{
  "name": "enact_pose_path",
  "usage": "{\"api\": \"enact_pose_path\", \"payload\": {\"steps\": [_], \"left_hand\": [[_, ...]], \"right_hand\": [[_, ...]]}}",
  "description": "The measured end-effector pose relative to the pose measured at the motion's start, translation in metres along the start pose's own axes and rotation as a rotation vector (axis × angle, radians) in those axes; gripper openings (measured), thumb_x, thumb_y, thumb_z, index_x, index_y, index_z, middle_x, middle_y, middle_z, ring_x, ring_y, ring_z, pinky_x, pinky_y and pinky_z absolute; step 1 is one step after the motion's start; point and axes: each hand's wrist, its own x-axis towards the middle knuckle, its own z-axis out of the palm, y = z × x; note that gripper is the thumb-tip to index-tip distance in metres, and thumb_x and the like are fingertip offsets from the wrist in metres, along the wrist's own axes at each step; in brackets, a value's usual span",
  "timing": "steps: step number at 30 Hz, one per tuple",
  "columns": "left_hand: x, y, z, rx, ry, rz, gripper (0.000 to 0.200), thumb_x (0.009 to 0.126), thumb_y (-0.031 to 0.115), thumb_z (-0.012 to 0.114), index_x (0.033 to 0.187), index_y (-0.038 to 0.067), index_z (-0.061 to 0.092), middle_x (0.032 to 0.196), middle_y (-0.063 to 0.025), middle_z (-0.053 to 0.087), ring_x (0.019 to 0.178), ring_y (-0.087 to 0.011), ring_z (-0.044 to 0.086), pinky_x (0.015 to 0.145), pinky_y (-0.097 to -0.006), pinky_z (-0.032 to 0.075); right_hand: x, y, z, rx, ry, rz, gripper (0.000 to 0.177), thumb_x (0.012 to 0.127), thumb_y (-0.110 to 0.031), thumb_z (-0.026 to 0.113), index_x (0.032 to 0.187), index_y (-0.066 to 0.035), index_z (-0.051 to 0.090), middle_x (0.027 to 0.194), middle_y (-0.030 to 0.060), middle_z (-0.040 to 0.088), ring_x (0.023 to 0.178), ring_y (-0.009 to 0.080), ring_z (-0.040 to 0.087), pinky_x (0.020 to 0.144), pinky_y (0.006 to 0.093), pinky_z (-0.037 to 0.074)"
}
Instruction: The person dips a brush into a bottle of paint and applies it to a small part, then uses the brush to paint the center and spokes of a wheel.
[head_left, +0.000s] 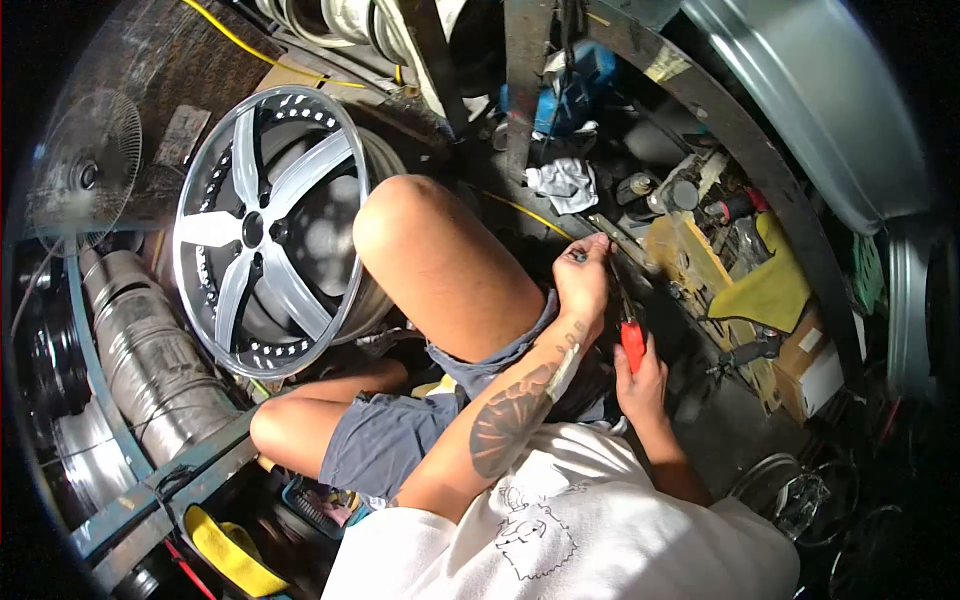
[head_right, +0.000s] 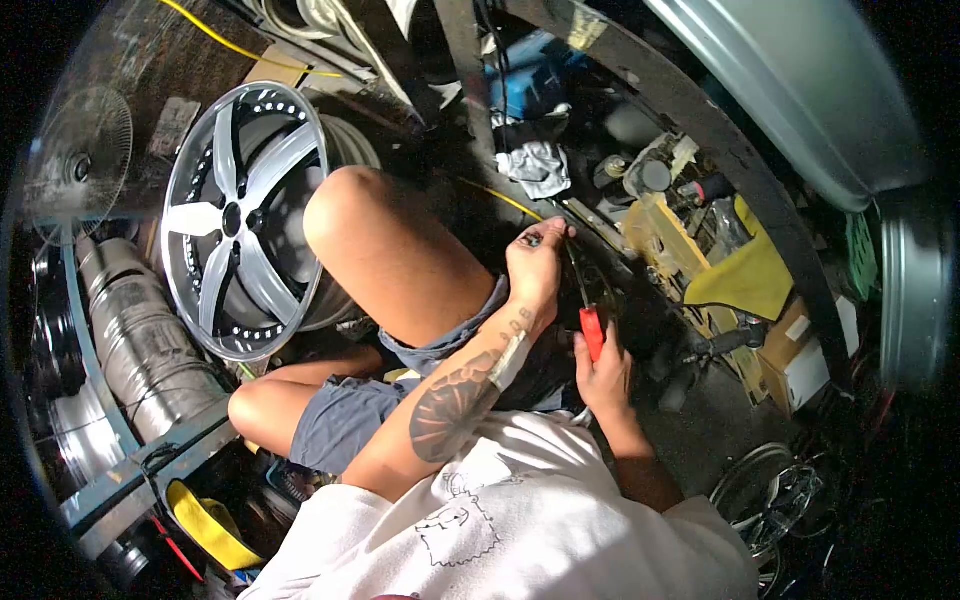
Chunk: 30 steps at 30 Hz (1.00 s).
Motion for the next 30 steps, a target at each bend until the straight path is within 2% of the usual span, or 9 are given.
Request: {"api": "enact_pose_path", "payload": {"steps": [3, 4, 8, 11, 17, 19, 27, 29, 30], "left_hand": [[0.003, -0.003, 0.000, -0.008, -0.005, 0.004, 0.015, 0.095, 0.012, 0.064, 0.087, 0.001, 0.069, 0.085, -0.0031, 0.069, 0.075, -0.0099, 0.057, 0.073, -0.0239, 0.044], [0.005, -0.005, -0.002, -0.015, -0.017, -0.002, 0.015, 0.095, 0.013, 0.064, 0.087, 0.001, 0.069, 0.084, -0.0029, 0.069, 0.074, -0.0097, 0.057, 0.072, -0.0239, 0.044], [0.007, -0.008, -0.003, 0.001, -0.018, 0.001, 0.020, 0.097, 0.017, 0.063, 0.085, 0.002, 0.069, 0.080, -0.0016, 0.068, 0.069, -0.0090, 0.055, 0.066, -0.0238, 0.043], [0.003, 0.002, -0.004, 0.045, -0.050, -0.075, 0.024, 0.097, 0.020, 0.062, 0.084, 0.002, 0.069, 0.077, -0.0012, 0.067, 0.066, -0.0094, 0.054, 0.062, -0.0247, 0.041], [-0.005, 0.020, -0.002, -0.077, -0.066, -0.279, 0.028, 0.098, 0.024, 0.060, 0.081, 0.004, 0.068, 0.073, -0.0027, 0.066, 0.060, -0.0126, 0.054, 0.056, -0.0265, 0.041], [-0.006, 0.024, -0.002, -0.082, -0.073, -0.331, 0.026, 0.098, 0.023, 0.060, 0.082, 0.004, 0.068, 0.074, -0.0034, 0.066, 0.060, -0.0136, 0.056, 0.055, -0.0275, 0.042], [-0.003, 0.014, -0.009, -0.067, -0.096, -0.253, 0.019, 0.096, 0.021, 0.062, 0.092, 0.004, 0.068, 0.080, -0.0037, 0.068, 0.063, -0.0137, 0.057, 0.060, -0.0287, 0.047], [-0.004, 0.009, -0.011, 0.151, -0.098, -0.148, 0.019, 0.094, 0.020, 0.066, 0.097, 0.002, 0.069, 0.083, -0.0011, 0.067, 0.068, -0.0106, 0.054, 0.066, -0.0263, 0.044], [-0.004, 0.004, -0.010, 0.139, -0.041, -0.125, 0.018, 0.094, 0.018, 0.066, 0.096, 0.000, 0.069, 0.084, -0.0016, 0.067, 0.072, -0.0104, 0.055, 0.070, -0.0259, 0.045]], "right_hand": [[0.002, -0.003, 0.002, -0.011, 0.035, -0.019, 0.044, 0.093, -0.024, 0.063, 0.126, 0.003, 0.052, 0.096, 0.0305, 0.064, 0.087, 0.0491, 0.063, 0.069, 0.0502, 0.051], [0.003, -0.003, 0.004, -0.003, 0.051, -0.028, 0.047, 0.093, -0.028, 0.063, 0.121, 0.008, 0.052, 0.087, 0.0306, 0.063, 0.082, 0.0501, 0.062, 0.070, 0.0507, 0.049], [-0.001, 0.010, 0.010, -0.088, 0.040, -0.020, 0.053, 0.093, -0.029, 0.061, 0.127, 0.010, 0.048, 0.094, 0.0317, 0.064, 0.086, 0.0506, 0.062, 0.076, 0.0533, 0.048], [0.000, 0.004, 0.010, -0.077, 0.057, -0.029, 0.048, 0.093, -0.028, 0.061, 0.128, 0.003, 0.050, 0.096, 0.0311, 0.064, 0.086, 0.0506, 0.062, 0.072, 0.0542, 0.050], [-0.003, 0.011, 0.019, -0.057, 0.023, 0.023, 0.050, 0.092, -0.022, 0.060, 0.134, 0.001, 0.044, 0.096, 0.0305, 0.064, 0.087, 0.0505, 0.061, 0.072, 0.0551, 0.048], [-0.005, 0.017, 0.027, -0.058, 0.071, -0.037, 0.051, 0.090, -0.018, 0.060, 0.134, 0.001, 0.042, 0.100, 0.0316, 0.063, 0.092, 0.0513, 0.060, 0.076, 0.0543, 0.048], [-0.016, 0.056, 0.047, 0.006, 0.095, 0.004, 0.052, 0.088, -0.010, 0.060, 0.136, 0.001, 0.044, 0.111, 0.0309, 0.061, 0.098, 0.0516, 0.059, 0.082, 0.0510, 0.049], [-0.010, 0.067, 0.044, 0.036, 0.107, -0.133, 0.049, 0.087, -0.007, 0.059, 0.134, 0.001, 0.048, 0.115, 0.0295, 0.060, 0.103, 0.0493, 0.059, 0.088, 0.0487, 0.048], [-0.008, 0.077, 0.045, 0.023, 0.085, -0.138, 0.043, 0.086, -0.005, 0.059, 0.129, 0.002, 0.053, 0.117, 0.0282, 0.059, 0.109, 0.0479, 0.056, 0.093, 0.0461, 0.046]]}}
